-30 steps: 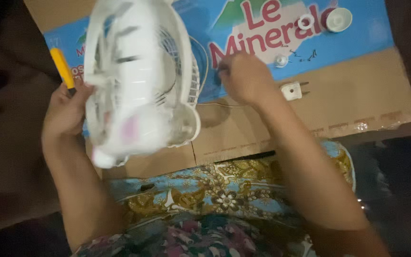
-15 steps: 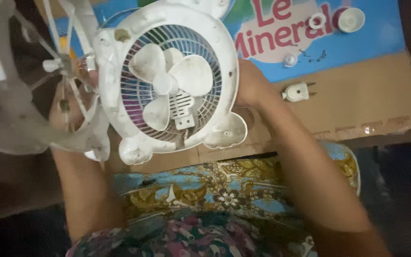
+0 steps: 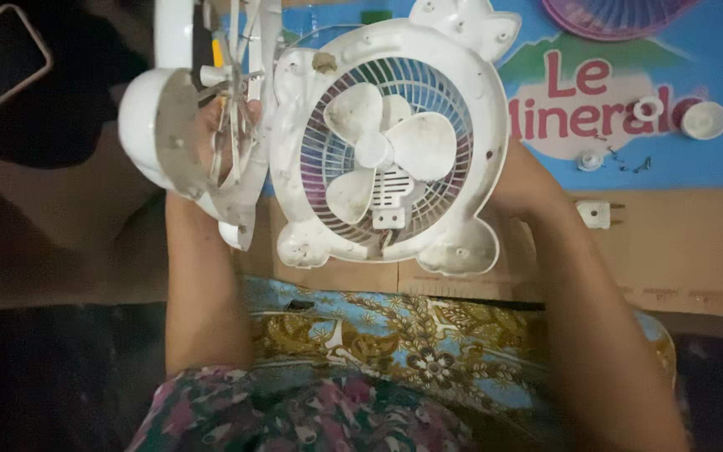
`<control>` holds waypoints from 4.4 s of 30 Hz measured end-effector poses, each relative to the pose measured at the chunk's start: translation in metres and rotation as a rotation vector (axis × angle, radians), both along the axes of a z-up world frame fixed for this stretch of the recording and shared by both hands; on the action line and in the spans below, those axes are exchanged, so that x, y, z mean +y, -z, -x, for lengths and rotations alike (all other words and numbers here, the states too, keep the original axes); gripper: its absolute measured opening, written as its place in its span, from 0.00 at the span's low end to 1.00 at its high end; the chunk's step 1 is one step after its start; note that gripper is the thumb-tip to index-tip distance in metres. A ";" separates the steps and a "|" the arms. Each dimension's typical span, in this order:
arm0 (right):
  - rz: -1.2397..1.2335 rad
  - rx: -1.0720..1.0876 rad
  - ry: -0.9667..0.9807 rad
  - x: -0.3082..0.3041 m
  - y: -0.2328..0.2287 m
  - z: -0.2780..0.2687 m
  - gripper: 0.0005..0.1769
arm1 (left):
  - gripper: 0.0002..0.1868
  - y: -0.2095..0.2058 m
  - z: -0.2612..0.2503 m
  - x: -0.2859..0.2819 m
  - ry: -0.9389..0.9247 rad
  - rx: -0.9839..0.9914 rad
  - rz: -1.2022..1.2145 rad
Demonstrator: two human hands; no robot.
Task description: The person disassembles a small white electric fan by removing the front grille and fan blades, then reassembles it by reattaching the blades and securing the grille with a screwdriver.
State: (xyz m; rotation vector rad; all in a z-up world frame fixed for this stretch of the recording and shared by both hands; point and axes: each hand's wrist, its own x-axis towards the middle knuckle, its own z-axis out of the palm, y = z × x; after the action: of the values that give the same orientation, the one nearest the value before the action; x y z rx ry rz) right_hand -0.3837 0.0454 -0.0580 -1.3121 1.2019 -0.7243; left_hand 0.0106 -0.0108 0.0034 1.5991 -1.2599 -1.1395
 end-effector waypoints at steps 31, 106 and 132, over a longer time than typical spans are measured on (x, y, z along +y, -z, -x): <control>0.419 0.210 0.311 0.016 0.020 -0.057 0.14 | 0.10 0.015 -0.033 -0.005 0.049 -0.310 -0.019; 0.362 -0.046 0.608 0.016 -0.025 0.056 0.05 | 0.18 -0.031 0.071 0.036 0.095 -0.631 0.240; 0.562 0.048 0.561 0.027 -0.050 0.016 0.05 | 0.22 -0.031 0.083 0.039 0.000 -0.672 0.232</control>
State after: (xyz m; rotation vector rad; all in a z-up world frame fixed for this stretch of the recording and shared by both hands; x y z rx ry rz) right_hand -0.3995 0.0728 -0.0080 -1.4492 1.4875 -1.5256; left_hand -0.0722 0.0286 0.0340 1.8636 -1.7347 -0.4226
